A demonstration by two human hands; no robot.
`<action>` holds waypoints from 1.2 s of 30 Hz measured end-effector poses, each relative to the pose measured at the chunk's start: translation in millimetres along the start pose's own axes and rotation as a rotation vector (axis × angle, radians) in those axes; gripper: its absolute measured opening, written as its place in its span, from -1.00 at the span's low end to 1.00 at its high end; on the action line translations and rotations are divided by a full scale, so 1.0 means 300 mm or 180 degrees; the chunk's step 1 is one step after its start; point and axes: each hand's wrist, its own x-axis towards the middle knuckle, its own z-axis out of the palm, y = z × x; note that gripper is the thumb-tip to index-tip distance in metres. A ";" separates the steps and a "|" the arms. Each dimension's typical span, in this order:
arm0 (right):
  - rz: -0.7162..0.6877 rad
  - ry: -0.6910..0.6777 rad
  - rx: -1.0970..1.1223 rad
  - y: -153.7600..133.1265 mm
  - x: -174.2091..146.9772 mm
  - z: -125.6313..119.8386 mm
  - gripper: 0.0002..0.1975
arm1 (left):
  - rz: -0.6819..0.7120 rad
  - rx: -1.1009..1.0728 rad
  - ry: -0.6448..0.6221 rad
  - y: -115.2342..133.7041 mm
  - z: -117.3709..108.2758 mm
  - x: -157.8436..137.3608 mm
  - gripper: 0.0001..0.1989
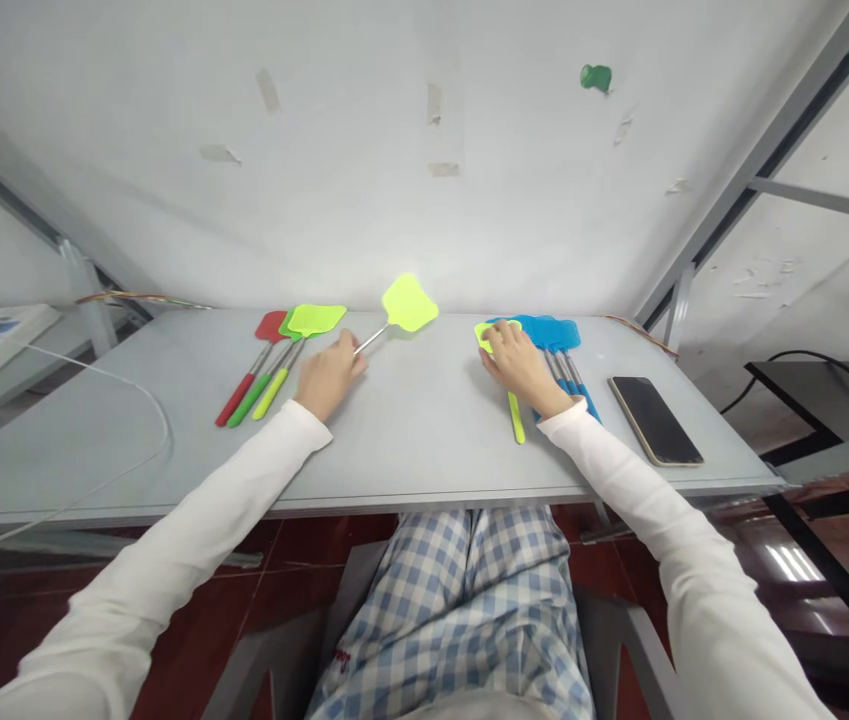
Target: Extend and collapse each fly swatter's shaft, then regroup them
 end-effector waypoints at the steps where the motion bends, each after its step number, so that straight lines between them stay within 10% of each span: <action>1: -0.0254 0.0150 0.0077 -0.021 0.015 -0.006 -0.65 | 0.0297 -0.0005 0.0030 0.033 -0.012 0.008 -0.69; 6: -0.0919 0.0566 -0.0182 -0.078 0.080 0.027 -0.59 | 0.1716 -0.0022 0.0724 0.113 0.004 0.094 -0.74; 16: -0.0991 0.0671 -0.0211 -0.022 0.084 0.101 -0.71 | 0.2458 -0.0255 0.1786 0.060 0.129 0.166 -0.80; 36: -0.1118 0.0699 -0.0053 0.006 0.089 0.084 -0.72 | 0.2121 -0.0156 0.1046 0.202 0.089 0.112 -0.61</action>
